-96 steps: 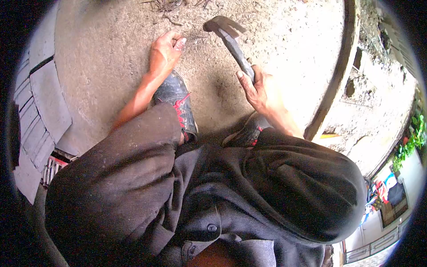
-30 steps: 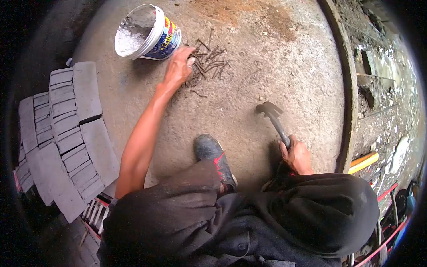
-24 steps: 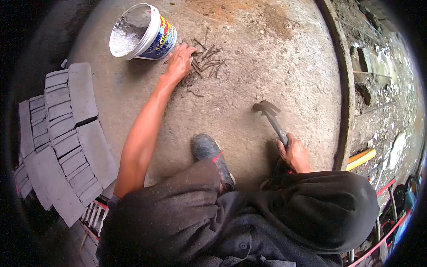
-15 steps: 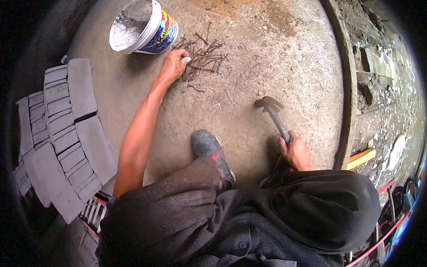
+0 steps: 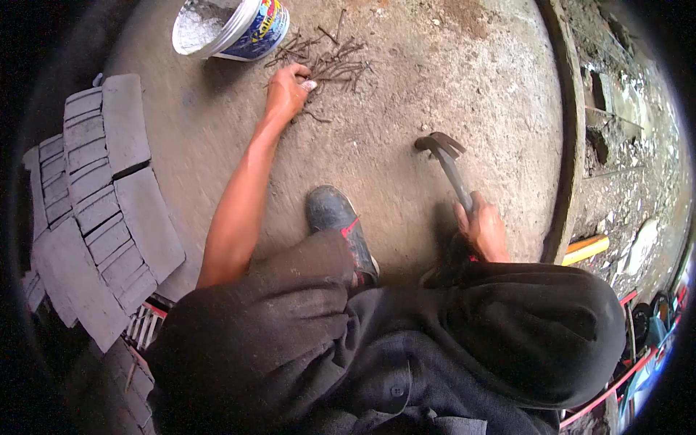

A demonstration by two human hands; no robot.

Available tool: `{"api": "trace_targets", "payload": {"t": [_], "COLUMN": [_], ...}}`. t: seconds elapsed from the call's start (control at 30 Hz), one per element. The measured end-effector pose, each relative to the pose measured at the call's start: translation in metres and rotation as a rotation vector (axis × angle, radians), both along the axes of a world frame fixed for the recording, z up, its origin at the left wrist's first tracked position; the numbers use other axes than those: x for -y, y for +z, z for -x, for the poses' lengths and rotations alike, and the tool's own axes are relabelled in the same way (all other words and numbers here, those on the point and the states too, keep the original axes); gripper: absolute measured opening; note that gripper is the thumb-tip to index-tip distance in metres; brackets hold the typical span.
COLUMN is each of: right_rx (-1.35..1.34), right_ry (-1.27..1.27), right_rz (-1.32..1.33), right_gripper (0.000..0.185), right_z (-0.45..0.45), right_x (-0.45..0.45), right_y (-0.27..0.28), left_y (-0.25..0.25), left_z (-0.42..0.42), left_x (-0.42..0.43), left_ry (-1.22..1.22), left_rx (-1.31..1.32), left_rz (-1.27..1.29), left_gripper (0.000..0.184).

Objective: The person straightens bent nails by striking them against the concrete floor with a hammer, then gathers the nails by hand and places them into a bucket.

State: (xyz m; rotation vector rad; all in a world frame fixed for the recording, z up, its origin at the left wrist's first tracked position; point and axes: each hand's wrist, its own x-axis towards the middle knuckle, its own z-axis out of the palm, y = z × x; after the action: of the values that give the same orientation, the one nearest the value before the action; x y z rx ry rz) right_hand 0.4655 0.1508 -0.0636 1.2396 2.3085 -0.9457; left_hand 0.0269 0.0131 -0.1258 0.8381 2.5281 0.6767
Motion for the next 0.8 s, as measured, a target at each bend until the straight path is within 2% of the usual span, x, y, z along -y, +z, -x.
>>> {"api": "trace_targets", "payload": {"t": [0.1, 0.2, 0.3, 0.43, 0.53, 0.8], "right_rx": [0.015, 0.007, -0.009, -0.008, -0.012, -0.013], "right_ry": [-0.022, -0.032, -0.037, -0.024, 0.001, 0.013], "right_rz": [0.034, 0.050, 0.042, 0.015, -0.010, -0.026], "right_gripper": [0.042, 0.042, 0.043, 0.043, 0.043, 0.044], "right_z": [0.008, 0.008, 0.008, 0.009, 0.007, 0.002], "right_x": [-0.001, -0.002, -0.001, 0.001, 0.000, 0.000], "right_y": [0.009, 0.008, 0.010, 0.010, 0.005, -0.003], "left_y": [0.007, 0.010, 0.017, 0.012, 0.012, 0.005], "left_z": [0.004, 0.008, 0.007, 0.000, -0.001, 0.010], "left_x": [0.001, 0.005, 0.003, -0.002, -0.002, -0.012], "left_ry": [-0.005, -0.109, -0.110, 0.064, 0.075, 0.002], "left_rx": [0.048, -0.005, 0.000, 0.039, 0.042, 0.011], "left_rz": [0.011, -0.001, 0.089, -0.025, -0.033, 0.160], "left_gripper": [0.023, 0.022, 0.026, 0.024, 0.022, 0.020]}}
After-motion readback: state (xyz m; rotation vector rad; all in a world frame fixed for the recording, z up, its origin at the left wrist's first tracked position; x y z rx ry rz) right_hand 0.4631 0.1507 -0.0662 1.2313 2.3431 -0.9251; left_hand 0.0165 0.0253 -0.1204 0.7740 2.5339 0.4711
